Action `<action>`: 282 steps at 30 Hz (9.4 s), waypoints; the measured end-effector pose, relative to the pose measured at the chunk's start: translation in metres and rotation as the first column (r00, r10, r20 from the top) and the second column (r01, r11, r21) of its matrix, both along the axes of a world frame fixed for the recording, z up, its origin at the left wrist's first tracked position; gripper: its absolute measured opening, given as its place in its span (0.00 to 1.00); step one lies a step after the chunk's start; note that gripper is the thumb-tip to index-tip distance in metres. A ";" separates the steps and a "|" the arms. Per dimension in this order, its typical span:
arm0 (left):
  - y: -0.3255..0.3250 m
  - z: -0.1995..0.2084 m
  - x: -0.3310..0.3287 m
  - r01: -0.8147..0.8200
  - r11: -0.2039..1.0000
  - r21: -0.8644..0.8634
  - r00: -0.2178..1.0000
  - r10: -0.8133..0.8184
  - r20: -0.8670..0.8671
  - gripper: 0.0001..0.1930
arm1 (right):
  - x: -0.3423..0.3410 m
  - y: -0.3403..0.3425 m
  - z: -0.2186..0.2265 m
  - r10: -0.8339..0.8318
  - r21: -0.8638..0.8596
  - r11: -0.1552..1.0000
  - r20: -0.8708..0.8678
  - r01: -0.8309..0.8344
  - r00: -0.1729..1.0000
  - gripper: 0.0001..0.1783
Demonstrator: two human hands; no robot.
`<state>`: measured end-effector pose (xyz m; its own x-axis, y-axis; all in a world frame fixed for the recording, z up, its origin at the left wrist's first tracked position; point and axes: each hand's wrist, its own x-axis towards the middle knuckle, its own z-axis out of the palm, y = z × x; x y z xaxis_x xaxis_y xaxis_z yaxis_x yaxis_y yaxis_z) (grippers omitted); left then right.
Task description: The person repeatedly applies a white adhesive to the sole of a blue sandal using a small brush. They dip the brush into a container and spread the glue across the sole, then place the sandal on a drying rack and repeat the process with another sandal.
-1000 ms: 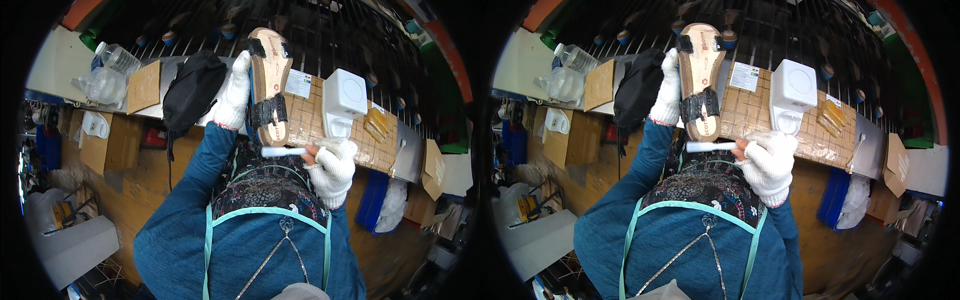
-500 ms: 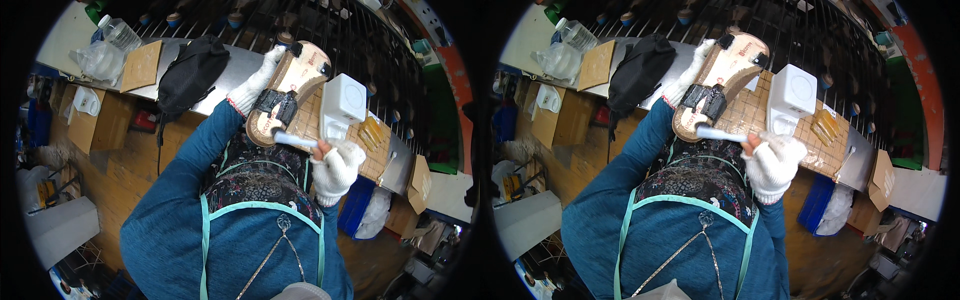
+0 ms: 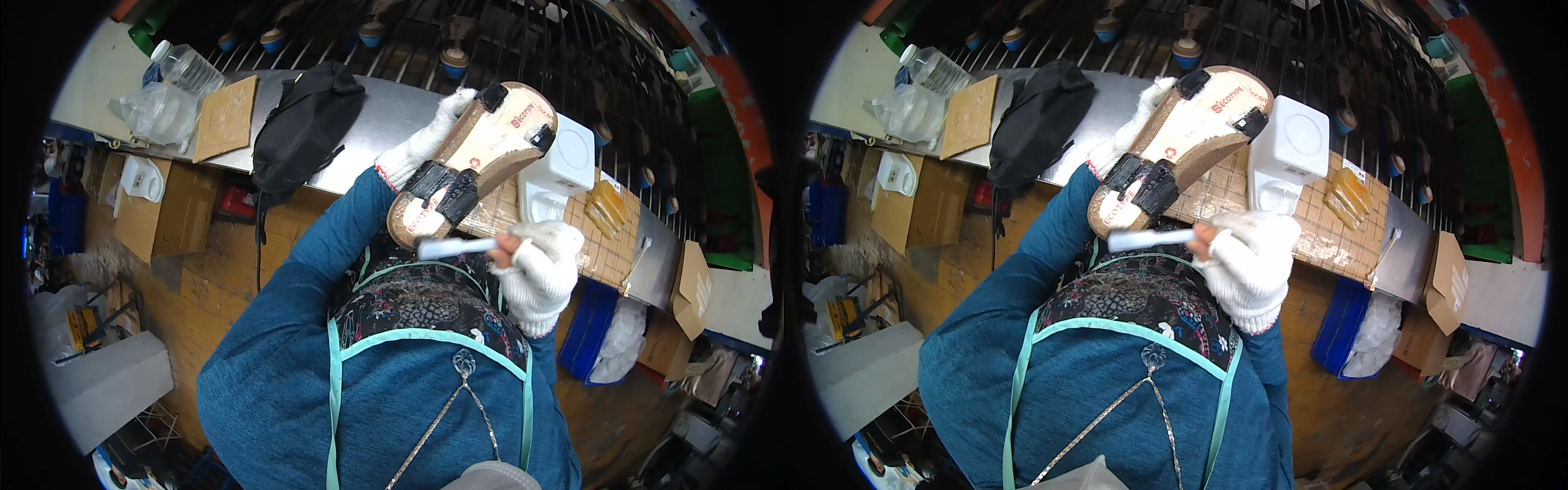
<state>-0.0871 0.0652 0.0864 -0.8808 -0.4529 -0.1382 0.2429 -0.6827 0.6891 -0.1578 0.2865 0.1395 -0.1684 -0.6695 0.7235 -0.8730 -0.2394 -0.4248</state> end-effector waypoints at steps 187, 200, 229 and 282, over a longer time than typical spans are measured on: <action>0.049 -0.002 0.009 -0.532 0.654 -0.538 0.846 0.377 -0.377 0.41 | -0.070 -0.018 0.055 -0.258 -0.022 0.966 0.045 0.259 0.965 0.12; 0.052 0.032 -0.013 -0.586 0.753 -0.299 0.764 0.389 -0.515 0.42 | -0.078 0.000 0.075 -0.139 -0.015 0.989 0.168 0.144 0.976 0.11; 0.033 0.018 -0.011 -0.725 0.393 -0.565 0.687 0.355 -0.634 0.34 | -0.046 0.012 0.048 -0.399 -0.182 0.904 -0.035 0.387 0.916 0.14; 0.017 -0.003 -0.010 -0.429 -0.482 -0.764 0.526 0.554 -0.645 0.23 | -0.020 0.013 0.003 -0.335 0.197 0.942 0.485 0.272 0.808 0.08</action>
